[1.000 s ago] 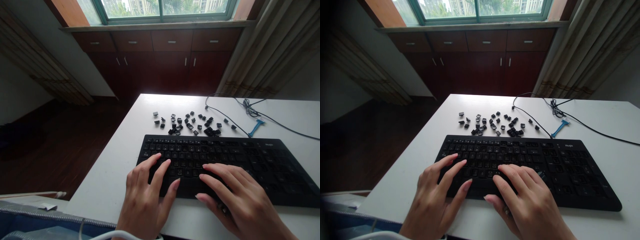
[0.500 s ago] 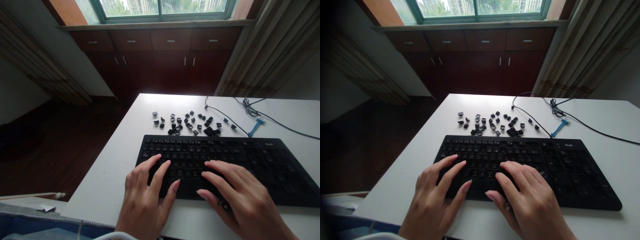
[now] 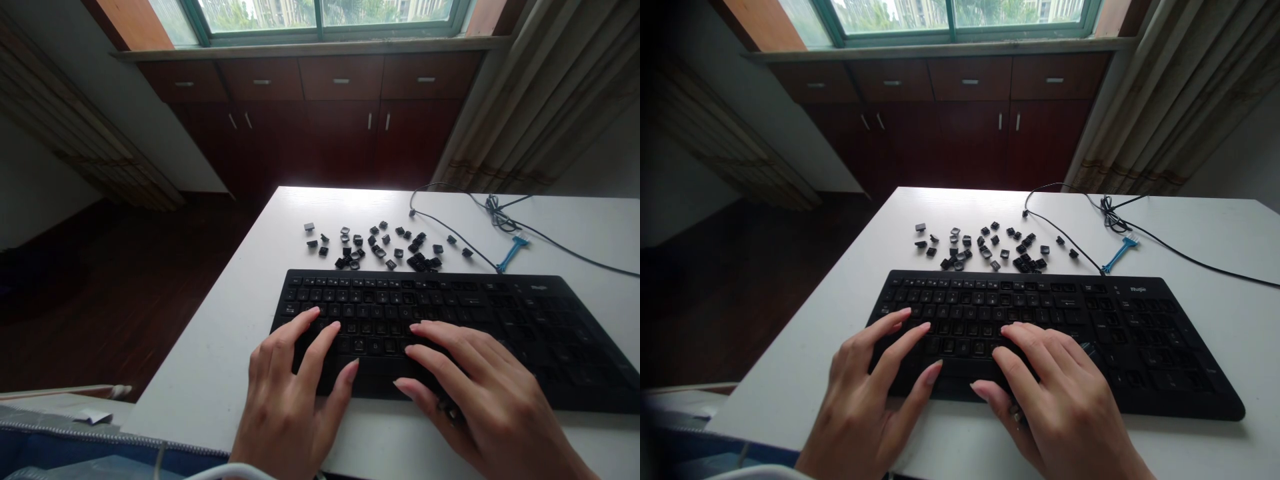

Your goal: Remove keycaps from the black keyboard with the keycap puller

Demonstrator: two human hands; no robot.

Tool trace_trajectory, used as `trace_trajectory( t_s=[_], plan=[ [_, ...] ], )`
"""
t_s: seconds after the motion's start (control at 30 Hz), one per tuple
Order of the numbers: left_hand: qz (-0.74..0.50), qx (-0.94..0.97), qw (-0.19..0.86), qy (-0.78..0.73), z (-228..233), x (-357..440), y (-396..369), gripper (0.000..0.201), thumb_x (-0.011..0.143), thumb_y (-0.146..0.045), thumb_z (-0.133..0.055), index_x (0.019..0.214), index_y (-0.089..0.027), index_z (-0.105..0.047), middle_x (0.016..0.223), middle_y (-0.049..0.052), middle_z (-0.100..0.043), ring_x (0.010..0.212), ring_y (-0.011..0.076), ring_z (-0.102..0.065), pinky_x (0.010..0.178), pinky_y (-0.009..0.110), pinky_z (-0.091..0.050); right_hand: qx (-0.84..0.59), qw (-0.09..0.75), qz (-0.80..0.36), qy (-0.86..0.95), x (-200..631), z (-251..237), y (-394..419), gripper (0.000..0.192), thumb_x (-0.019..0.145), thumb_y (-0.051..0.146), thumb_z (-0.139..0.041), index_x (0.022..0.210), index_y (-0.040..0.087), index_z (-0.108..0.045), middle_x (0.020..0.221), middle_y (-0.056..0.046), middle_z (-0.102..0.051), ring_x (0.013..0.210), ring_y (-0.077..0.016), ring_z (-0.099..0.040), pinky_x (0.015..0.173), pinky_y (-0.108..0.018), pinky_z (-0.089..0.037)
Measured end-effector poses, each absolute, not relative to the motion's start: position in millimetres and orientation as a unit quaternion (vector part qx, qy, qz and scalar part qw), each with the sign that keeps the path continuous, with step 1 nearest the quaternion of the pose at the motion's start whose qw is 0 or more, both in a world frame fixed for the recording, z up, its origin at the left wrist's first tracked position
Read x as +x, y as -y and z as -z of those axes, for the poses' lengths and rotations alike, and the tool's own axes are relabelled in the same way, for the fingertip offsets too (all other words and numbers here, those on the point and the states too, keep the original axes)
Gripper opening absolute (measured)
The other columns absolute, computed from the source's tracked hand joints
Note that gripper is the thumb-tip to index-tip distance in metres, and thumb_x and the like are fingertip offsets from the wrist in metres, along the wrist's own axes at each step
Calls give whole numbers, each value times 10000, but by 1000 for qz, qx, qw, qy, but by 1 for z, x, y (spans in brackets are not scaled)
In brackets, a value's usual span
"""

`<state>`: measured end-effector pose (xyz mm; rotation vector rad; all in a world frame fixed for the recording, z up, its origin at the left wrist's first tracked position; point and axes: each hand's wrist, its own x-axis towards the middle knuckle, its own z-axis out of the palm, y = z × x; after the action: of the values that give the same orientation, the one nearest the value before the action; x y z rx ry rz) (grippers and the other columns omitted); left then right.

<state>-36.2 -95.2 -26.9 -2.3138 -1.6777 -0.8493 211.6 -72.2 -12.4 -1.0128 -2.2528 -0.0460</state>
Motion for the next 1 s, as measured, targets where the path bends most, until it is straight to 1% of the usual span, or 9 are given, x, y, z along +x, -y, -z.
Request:
trace_trajectory(
  t_s=[0.13,0.2,0.3,0.4,0.53,0.7,1.0],
  plan=[
    [278,-768,82,571,27,-35,94,426,945,-258,-672,1355,-190,-578,1363,149,-578,1179,296,-593,1004,465,-459,-390,329,22,860,211,10,70,167,912,241,-724,1045,141,-734,1122,-136,-738,1018,-262,-683,876,-403,-530],
    [280,-767,81,572,27,-35,94,438,945,-275,-677,1362,-186,-574,1379,153,-563,1154,289,-599,1001,466,-462,-392,322,25,862,211,9,67,186,913,243,-722,1064,136,-729,1145,-144,-731,1021,-265,-684,877,-409,-537],
    [282,-772,79,565,27,-35,95,440,937,-266,-685,1354,-178,-577,1429,165,-510,1200,297,-578,1021,465,-454,-393,305,28,867,211,8,63,238,923,283,-715,1106,130,-717,1176,-148,-725,1014,-267,-687,854,-412,-551],
    [280,-774,77,562,27,-37,96,427,936,-256,-682,1343,-180,-581,1427,165,-508,1243,309,-555,1035,470,-444,-391,300,23,870,211,8,62,265,930,305,-709,1127,128,-710,1176,-146,-727,1010,-267,-688,843,-415,-556],
    [280,-774,78,563,27,-37,96,413,940,-252,-676,1337,-183,-584,1415,160,-521,1245,305,-556,1044,472,-442,-383,306,22,872,213,9,64,251,917,281,-726,1110,122,-715,1183,-153,-720,1033,-272,-676,865,-425,-547],
    [281,-773,80,564,27,-36,95,419,938,-260,-677,1340,-193,-581,1414,155,-528,1257,308,-555,1045,473,-449,-369,317,16,874,215,10,66,224,907,241,-734,1091,113,-720,1170,-157,-720,1040,-256,-673,873,-404,-543],
    [283,-774,81,560,27,-37,96,415,933,-242,-679,1333,-185,-589,1406,155,-535,1248,309,-557,1047,462,-437,-361,323,21,875,214,9,67,168,905,250,-734,1015,124,-741,1100,-148,-747,1012,-262,-700,857,-409,-560]
  ],
)
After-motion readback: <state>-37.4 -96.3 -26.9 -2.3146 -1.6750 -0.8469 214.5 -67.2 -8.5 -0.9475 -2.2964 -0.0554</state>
